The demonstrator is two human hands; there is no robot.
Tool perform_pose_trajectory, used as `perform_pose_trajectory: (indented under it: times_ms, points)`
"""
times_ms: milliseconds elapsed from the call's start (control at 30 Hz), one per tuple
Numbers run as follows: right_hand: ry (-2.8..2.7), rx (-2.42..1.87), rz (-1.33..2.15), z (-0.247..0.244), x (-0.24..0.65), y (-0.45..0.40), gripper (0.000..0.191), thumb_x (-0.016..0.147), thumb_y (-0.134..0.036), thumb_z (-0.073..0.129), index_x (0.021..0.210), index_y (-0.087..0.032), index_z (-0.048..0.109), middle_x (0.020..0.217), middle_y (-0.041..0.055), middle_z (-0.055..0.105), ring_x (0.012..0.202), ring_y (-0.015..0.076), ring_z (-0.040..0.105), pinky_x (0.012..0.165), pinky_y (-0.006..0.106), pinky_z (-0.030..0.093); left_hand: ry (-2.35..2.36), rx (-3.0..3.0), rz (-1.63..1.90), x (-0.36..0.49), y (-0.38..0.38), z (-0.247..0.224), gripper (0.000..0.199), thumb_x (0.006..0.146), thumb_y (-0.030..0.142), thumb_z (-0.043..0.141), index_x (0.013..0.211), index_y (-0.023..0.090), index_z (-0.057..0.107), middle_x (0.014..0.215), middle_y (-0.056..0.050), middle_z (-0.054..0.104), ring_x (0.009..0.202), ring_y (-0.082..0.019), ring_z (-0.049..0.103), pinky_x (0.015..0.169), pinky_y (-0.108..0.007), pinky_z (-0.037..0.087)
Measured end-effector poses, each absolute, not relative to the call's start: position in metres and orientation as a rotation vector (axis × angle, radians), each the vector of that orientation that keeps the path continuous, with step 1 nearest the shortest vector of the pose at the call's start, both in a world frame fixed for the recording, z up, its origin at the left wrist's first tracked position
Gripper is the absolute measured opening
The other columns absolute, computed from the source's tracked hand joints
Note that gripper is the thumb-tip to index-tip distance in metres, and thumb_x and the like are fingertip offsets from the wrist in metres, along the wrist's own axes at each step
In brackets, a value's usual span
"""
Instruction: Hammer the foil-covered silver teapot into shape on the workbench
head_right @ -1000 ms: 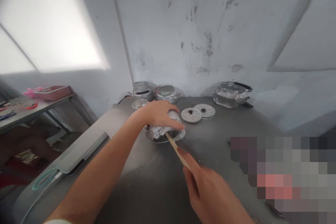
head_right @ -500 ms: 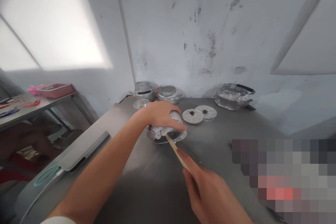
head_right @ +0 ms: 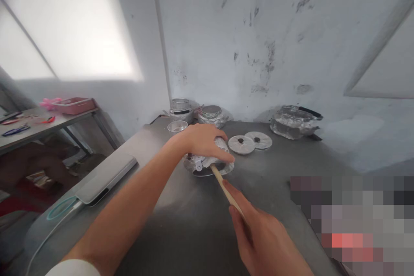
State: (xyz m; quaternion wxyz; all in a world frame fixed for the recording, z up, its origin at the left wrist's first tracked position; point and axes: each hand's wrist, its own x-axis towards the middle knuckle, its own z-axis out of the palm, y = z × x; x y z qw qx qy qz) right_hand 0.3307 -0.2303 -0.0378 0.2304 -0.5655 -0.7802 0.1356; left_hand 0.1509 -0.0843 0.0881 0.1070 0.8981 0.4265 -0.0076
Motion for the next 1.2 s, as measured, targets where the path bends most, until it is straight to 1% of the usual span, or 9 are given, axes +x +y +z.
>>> perform_pose_trajectory:
  times_ms: [100,233,333,500,667,800,967,1067,1200]
  points:
    - [-2.16,-1.576,0.338,-0.0401,0.3328,-0.2292,0.051,0.103,-0.039,0.031,0.152,-0.029,0.034,0.085,0.0016,0.077,0.074,0.0195,0.076,0.062,0.026,0.057,1.251,2.635,-0.036,0.1505,-0.086,0.0896,0.08,0.071,0.076,0.053,0.136,0.03,0.055,0.138,-0.003,0.056,0.116,-0.035,0.056,0.087,-0.041,0.049]
    - [-2.212,-1.588,0.363,-0.0417,0.334,-0.2278,0.049,0.103,-0.036,0.028,0.151,-0.03,0.036,0.103,0.004,0.078,0.09,0.0211,0.076,0.069,0.028,0.059,1.27,2.634,-0.018,0.1508,-0.0867,0.0896,0.08,0.07,0.076,0.053,0.134,0.03,0.056,0.139,-0.003,0.056,0.116,-0.036,0.056,0.088,-0.041,0.048]
    - [-2.183,-1.546,0.364,-0.0412,0.3332,-0.2274,0.047,0.103,-0.037,0.031,0.149,-0.03,0.04,0.108,0.004,0.077,0.095,0.0199,0.075,0.074,0.027,0.059,1.259,2.631,-0.018,0.1508,-0.0851,0.0886,0.08,0.07,0.077,0.053,0.135,0.03,0.056,0.138,-0.003,0.057,0.114,-0.035,0.057,0.087,-0.041,0.049]
    - [-2.148,-1.513,0.308,-0.0405,0.331,-0.2275,0.05,0.101,-0.038,0.037,0.151,-0.029,0.039,0.097,0.0039,0.079,0.084,0.0206,0.076,0.066,0.025,0.059,1.239,2.624,-0.018,0.1504,-0.082,0.0873,0.083,0.069,0.078,0.054,0.135,0.027,0.056,0.134,-0.004,0.06,0.111,-0.034,0.059,0.085,-0.041,0.05]
    - [-2.182,-1.513,0.359,-0.0404,0.3294,-0.2256,0.047,0.102,-0.031,0.034,0.148,-0.032,0.044,0.117,0.0033,0.074,0.101,0.0214,0.073,0.077,0.027,0.06,1.25,2.622,-0.003,0.15,-0.0837,0.0871,0.081,0.07,0.077,0.054,0.134,0.029,0.057,0.132,-0.003,0.061,0.107,-0.033,0.06,0.083,-0.039,0.05]
    - [-2.18,-1.489,0.37,-0.0379,0.3286,-0.2253,0.048,0.102,-0.03,0.035,0.15,-0.031,0.042,0.119,0.0045,0.073,0.106,0.0226,0.071,0.079,0.028,0.059,1.255,2.636,0.005,0.1501,-0.0844,0.0868,0.079,0.07,0.078,0.054,0.132,0.03,0.058,0.135,-0.003,0.059,0.111,-0.034,0.058,0.085,-0.041,0.05]
    - [-2.148,-1.531,0.388,-0.0402,0.3294,-0.2251,0.051,0.102,-0.035,0.035,0.153,-0.031,0.035,0.11,0.0053,0.077,0.093,0.023,0.075,0.072,0.029,0.06,1.254,2.635,-0.006,0.1504,-0.0837,0.0867,0.082,0.069,0.079,0.053,0.135,0.029,0.056,0.137,-0.003,0.057,0.114,-0.034,0.057,0.088,-0.043,0.049]
    - [-2.193,-1.582,0.44,-0.0409,0.3296,-0.224,0.05,0.103,-0.035,0.029,0.152,-0.03,0.036,0.113,0.0057,0.075,0.091,0.0233,0.075,0.077,0.033,0.06,1.257,2.63,0.009,0.1504,-0.0842,0.0868,0.081,0.068,0.078,0.054,0.134,0.03,0.057,0.136,-0.003,0.059,0.114,-0.035,0.057,0.087,-0.042,0.049]
    - [-2.186,-1.538,0.435,-0.0377,0.3288,-0.2247,0.048,0.103,-0.035,0.03,0.15,-0.031,0.04,0.122,0.0052,0.072,0.106,0.0225,0.071,0.087,0.033,0.057,1.263,2.63,0.018,0.1504,-0.0854,0.0871,0.078,0.068,0.077,0.054,0.132,0.031,0.059,0.135,-0.003,0.059,0.114,-0.035,0.057,0.087,-0.042,0.048]
